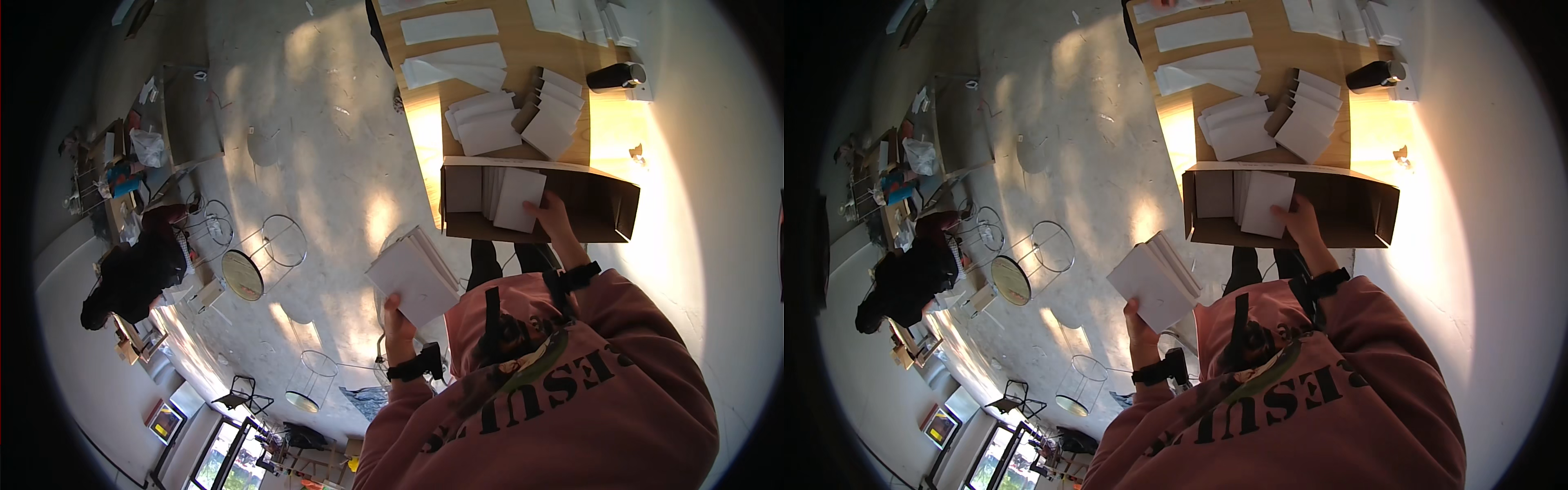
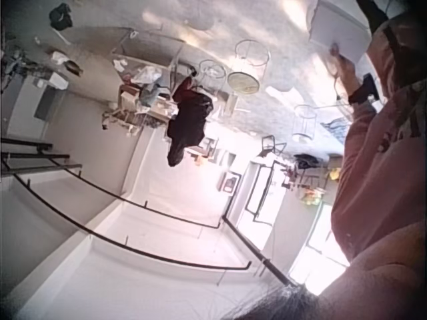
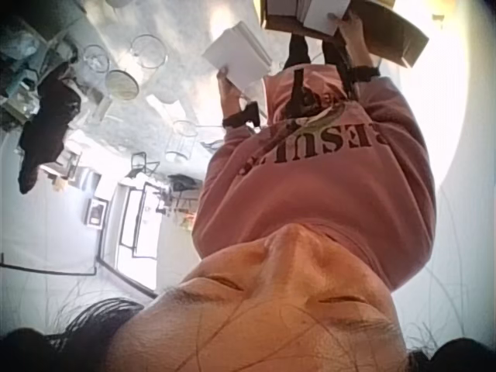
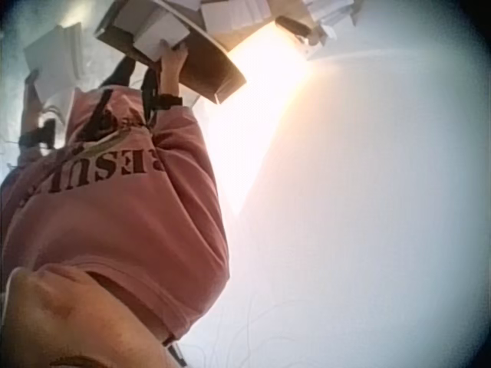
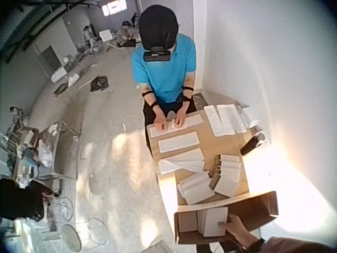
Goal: The person assembles a cardboard box, applies adhesive tape to the bottom, and then places several white rectangular paper products into the box from a table.
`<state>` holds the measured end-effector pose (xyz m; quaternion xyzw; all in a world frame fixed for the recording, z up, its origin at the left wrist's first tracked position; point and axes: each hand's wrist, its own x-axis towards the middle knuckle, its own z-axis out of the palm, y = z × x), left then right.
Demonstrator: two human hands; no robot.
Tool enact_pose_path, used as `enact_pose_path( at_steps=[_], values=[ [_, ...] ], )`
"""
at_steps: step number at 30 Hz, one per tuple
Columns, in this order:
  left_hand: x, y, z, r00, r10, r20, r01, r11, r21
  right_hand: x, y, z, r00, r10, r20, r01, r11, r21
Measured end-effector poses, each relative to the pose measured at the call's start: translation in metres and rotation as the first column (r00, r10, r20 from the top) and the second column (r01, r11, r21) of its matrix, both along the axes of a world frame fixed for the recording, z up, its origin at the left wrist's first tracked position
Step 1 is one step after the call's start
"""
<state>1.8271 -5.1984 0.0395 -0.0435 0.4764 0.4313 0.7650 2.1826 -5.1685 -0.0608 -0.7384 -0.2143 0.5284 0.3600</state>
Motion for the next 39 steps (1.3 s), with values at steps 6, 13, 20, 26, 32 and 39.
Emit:
enact_pose_path(
  at_steps=[6,13,20,26,32,39],
  values=[
    [-0.001,-0.001,0.005,1.0,0.017,-0.003,-0.017,1.0,0.011,-0.022,0.015,0.037,0.999,0.051,0.01,-0.05,0.998,-0.037],
    [0.002,-0.003,0.008,0.995,0.025,-0.097,-0.03,0.998,-0.051,-0.072,0.047,0.021,0.962,0.229,0.149,-0.231,0.973,-0.005],
    [-0.001,-0.005,0.014,0.997,0.036,-0.075,-0.04,0.998,-0.052,-0.1,0.063,0.041,0.864,0.321,0.388,-0.305,0.946,-0.104],
    [-0.005,-0.006,0.012,0.995,0.045,-0.089,-0.049,0.998,-0.044,-0.108,0.067,0.04,0.781,0.439,0.443,-0.351,0.897,-0.269],
    [-0.008,-0.007,0.01,0.994,0.046,-0.1,-0.051,0.998,-0.047,-0.116,0.059,0.048,0.715,0.437,0.545,-0.393,0.897,-0.204],
    [-0.01,-0.005,0.011,0.996,0.043,-0.082,-0.045,0.999,-0.028,-0.121,0.057,0.042,0.379,0.565,0.733,-0.727,0.671,-0.142]
  ],
)
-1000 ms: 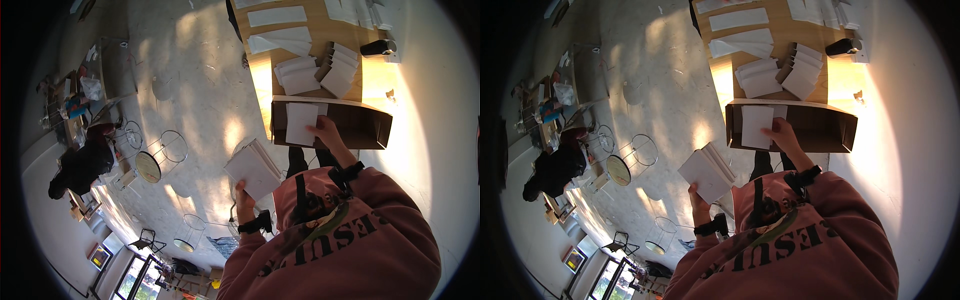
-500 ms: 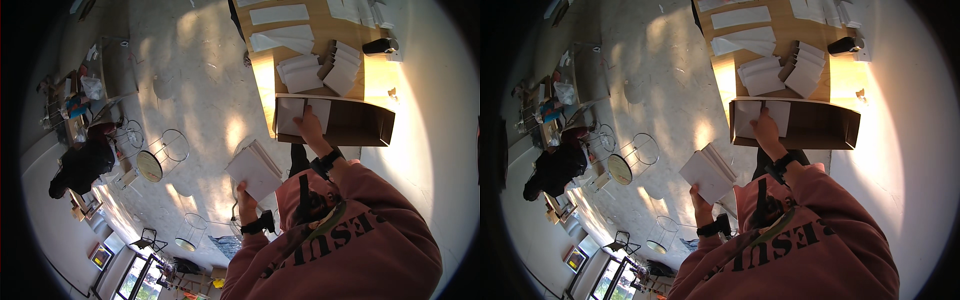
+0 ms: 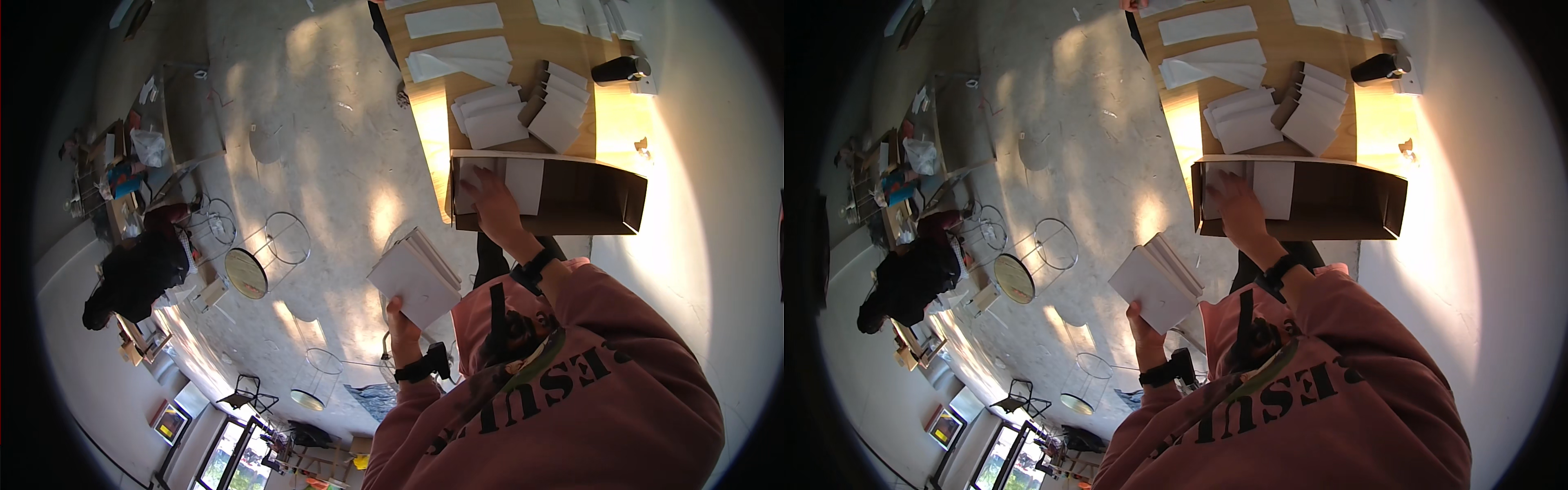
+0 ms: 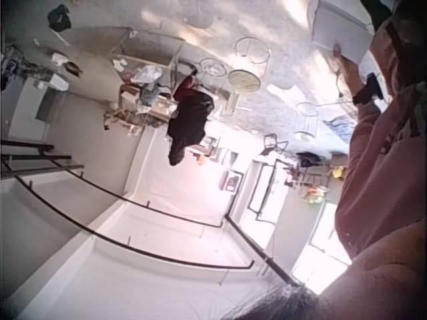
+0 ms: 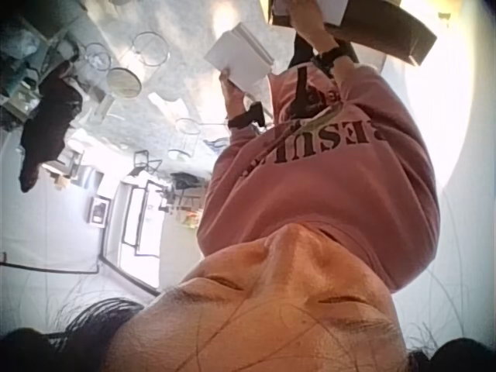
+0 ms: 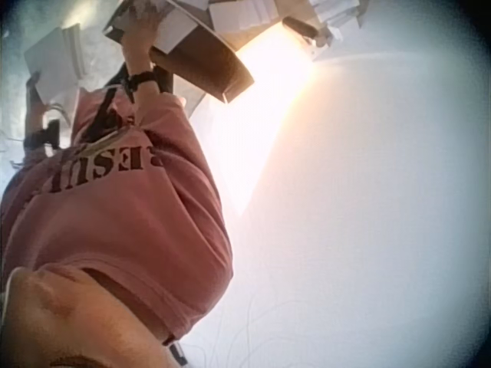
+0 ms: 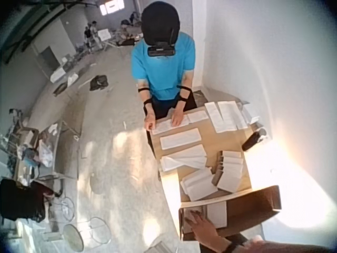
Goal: The person assembles a cardboard box, applies adhesive tape to the bottom, and then places several white rectangular paper products into the box from a table.
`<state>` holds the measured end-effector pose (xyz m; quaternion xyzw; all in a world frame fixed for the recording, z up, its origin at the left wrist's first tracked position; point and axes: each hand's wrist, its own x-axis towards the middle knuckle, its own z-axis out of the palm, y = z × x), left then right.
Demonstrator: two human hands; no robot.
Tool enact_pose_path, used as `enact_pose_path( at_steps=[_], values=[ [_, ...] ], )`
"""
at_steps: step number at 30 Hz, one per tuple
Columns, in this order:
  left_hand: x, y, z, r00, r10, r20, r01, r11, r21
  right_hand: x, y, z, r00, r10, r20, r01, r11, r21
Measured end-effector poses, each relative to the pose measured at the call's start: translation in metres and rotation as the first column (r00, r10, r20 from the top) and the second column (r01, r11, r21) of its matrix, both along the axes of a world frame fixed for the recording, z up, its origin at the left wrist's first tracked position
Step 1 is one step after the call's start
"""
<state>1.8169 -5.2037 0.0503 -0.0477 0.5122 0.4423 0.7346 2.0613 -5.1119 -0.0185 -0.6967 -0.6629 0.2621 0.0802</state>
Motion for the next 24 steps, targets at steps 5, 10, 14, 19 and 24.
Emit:
enact_pose_path(
  at_steps=[5,10,14,19,24],
  values=[
    [-0.001,0.003,-0.001,1.0,-0.03,0.004,0.03,0.999,0.022,0.0,0.001,-0.022,0.986,0.164,0.015,-0.164,0.984,0.069],
    [0.0,0.006,0.0,0.999,-0.034,0.032,0.034,0.999,0.016,0.006,0.007,-0.029,0.976,0.165,-0.142,-0.179,0.98,-0.086],
    [0.0,0.006,0.0,0.999,-0.04,0.03,0.039,0.999,0.022,0.012,0.003,-0.036,0.971,0.224,-0.086,-0.23,0.971,-0.067],
    [0.002,0.008,0.005,0.999,-0.053,-0.012,0.053,0.998,-0.031,0.015,0.005,-0.041,0.947,0.318,0.042,-0.317,0.948,-0.036],
    [0.004,0.011,0.002,0.996,-0.086,-0.013,0.085,0.996,-0.017,0.012,0.002,-0.041,0.956,0.285,0.066,-0.285,0.958,-0.016]
  ],
)
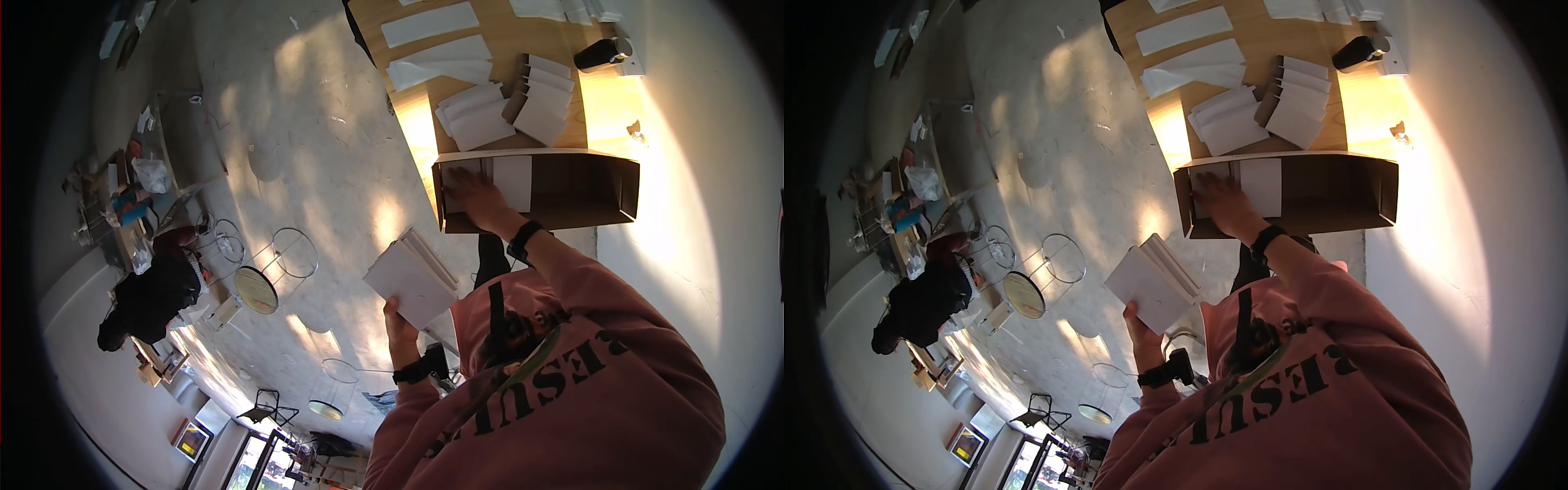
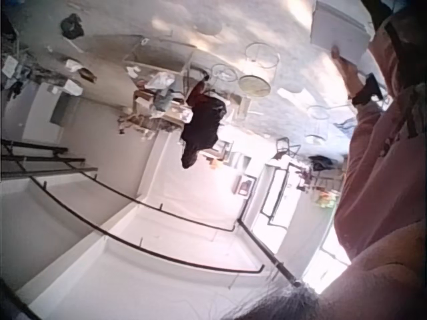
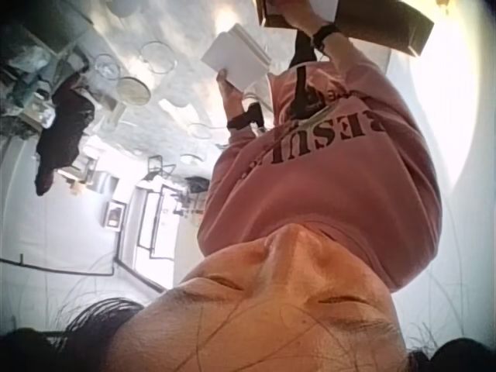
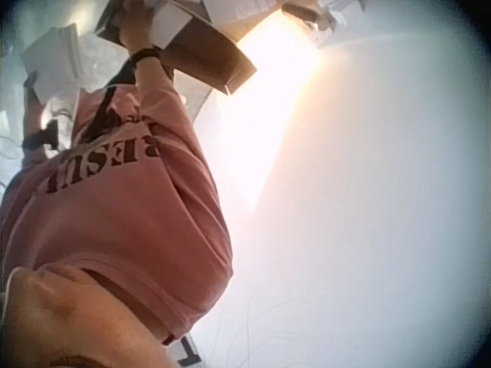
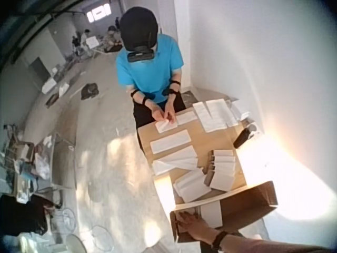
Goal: The person assembles a cardboard box, applies adhesive tape to the bottom, and then places several white rectangular paper products into the box from a table.
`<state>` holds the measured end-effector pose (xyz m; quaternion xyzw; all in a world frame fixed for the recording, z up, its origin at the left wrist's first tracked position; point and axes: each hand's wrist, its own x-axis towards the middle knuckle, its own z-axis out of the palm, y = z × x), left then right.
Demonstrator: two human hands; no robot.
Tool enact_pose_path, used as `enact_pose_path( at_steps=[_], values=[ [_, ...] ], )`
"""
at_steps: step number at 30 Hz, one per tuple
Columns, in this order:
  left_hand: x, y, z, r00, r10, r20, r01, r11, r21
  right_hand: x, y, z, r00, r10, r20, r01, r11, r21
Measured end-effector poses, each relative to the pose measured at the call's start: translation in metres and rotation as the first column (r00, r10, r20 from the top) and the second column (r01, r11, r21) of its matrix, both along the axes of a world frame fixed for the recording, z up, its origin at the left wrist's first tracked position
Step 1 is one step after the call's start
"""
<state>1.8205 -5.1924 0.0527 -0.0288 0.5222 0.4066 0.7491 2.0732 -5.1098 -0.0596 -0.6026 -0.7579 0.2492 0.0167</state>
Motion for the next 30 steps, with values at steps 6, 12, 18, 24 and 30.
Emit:
enact_pose_path(
  at_steps=[6,12,18,24,30],
  values=[
    [0.008,0.005,0.007,1.0,0.006,-0.014,-0.006,1.0,0.004,-0.002,0.007,0.016,0.978,-0.189,-0.087,0.189,0.982,-0.012],
    [0.009,0.001,0.006,1.0,-0.017,-0.008,0.017,1.0,0.009,0.038,-0.017,0.042,0.735,-0.626,-0.261,0.642,0.766,-0.032],
    [0.014,0.002,-0.005,0.994,-0.082,0.073,0.085,0.996,-0.037,0.104,-0.04,-0.018,0.244,-0.867,-0.434,0.763,0.448,-0.465],
    [0.02,0.004,-0.007,0.995,-0.088,0.052,0.092,0.993,-0.073,0.105,-0.027,-0.01,0.171,-0.917,-0.36,0.523,0.394,-0.755],
    [0.03,0.012,-0.009,0.996,-0.071,0.05,0.075,0.993,-0.093,0.099,-0.034,0.006,0.215,-0.841,-0.497,0.63,0.508,-0.587]
  ],
)
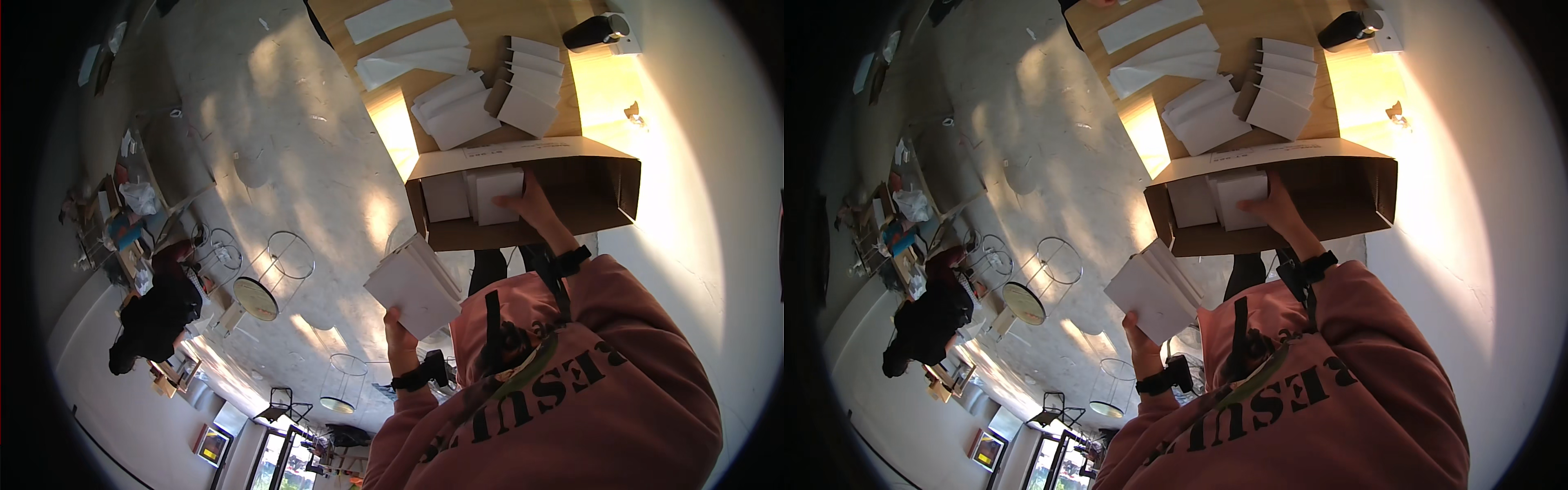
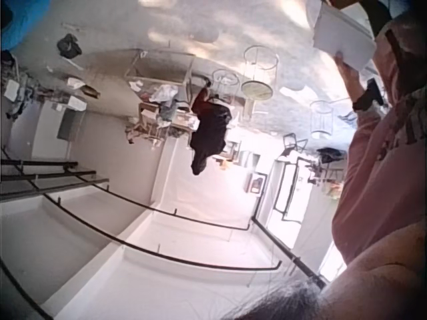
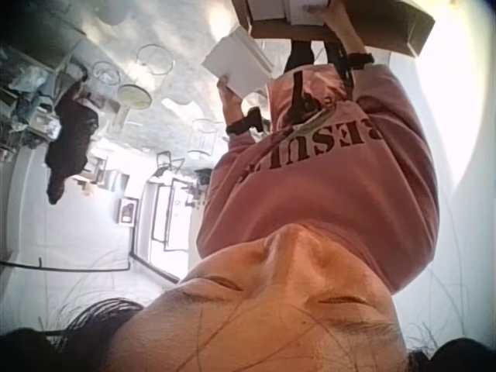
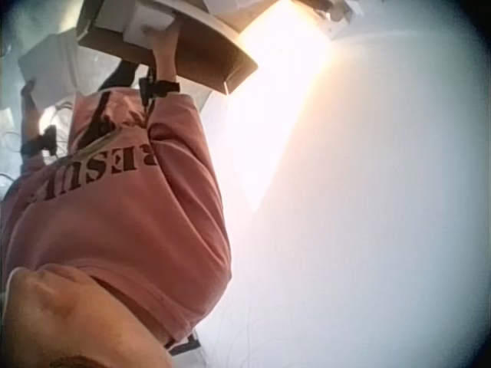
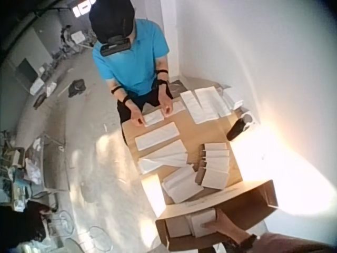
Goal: The person assembles a cardboard box, applies adhesive tape to the bottom, and then places several white rectangular paper products into the box from a table.
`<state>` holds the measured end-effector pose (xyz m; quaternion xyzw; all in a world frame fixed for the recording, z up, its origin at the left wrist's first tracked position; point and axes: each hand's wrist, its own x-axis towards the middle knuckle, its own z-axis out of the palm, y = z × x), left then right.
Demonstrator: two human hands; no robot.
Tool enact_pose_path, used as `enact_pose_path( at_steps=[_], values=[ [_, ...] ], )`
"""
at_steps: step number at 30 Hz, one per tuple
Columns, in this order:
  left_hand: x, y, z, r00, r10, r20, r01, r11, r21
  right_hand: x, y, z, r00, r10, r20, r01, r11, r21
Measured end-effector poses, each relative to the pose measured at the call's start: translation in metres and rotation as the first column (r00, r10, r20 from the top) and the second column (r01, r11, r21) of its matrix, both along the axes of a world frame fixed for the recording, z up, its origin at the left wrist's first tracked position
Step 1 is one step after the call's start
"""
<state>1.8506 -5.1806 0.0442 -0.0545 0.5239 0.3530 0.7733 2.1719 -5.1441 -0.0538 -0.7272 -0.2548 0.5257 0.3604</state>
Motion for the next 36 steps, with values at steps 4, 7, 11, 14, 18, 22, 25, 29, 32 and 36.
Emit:
enact_pose_path(
  at_steps=[4,7,11,14,18,22,25,29,32,36],
  values=[
    [0.003,0.003,-0.001,1.0,-0.013,-0.002,0.013,1.0,0.004,0.004,0.0,0.005,1.0,0.023,0.003,-0.023,1.0,-0.004],
    [0.005,0.004,-0.002,1.0,-0.011,-0.005,0.012,1.0,0.01,0.004,0.003,0.011,0.997,0.062,-0.034,-0.064,0.996,-0.06],
    [0.009,0.006,0.001,1.0,-0.023,-0.001,0.023,1.0,0.016,0.006,-0.002,-0.002,0.997,0.047,-0.059,-0.049,0.998,-0.03],
    [0.012,0.008,0.003,0.999,-0.034,-0.017,0.035,0.999,0.022,0.011,0.001,-0.008,0.996,0.056,-0.067,-0.058,0.998,-0.028],
    [0.014,0.01,0.001,0.999,-0.031,-0.036,0.032,0.999,0.033,0.017,0.004,-0.026,0.99,0.138,-0.041,-0.142,0.985,-0.1],
    [0.008,0.008,0.002,1.0,-0.009,-0.014,0.01,1.0,0.026,-0.001,0.014,0.006,0.86,0.317,0.4,-0.201,0.931,-0.306],
    [0.004,0.005,0.002,1.0,0.016,0.0,-0.016,0.999,0.042,-0.023,0.016,0.047,0.739,0.2,0.643,-0.203,0.977,-0.071],
    [-0.004,-0.003,-0.008,0.999,0.041,0.012,-0.042,0.994,0.102,-0.061,0.031,0.037,0.882,0.404,0.244,-0.418,0.908,0.006],
    [-0.002,0.0,0.004,0.998,-0.007,-0.057,0.019,0.977,0.213,-0.08,0.045,0.04,0.944,0.322,-0.071,-0.326,0.944,-0.047],
    [-0.003,0.016,0.035,0.924,-0.293,-0.247,0.371,0.847,0.38,-0.078,0.039,0.09,0.631,0.357,-0.688,-0.355,0.922,0.153]
  ],
)
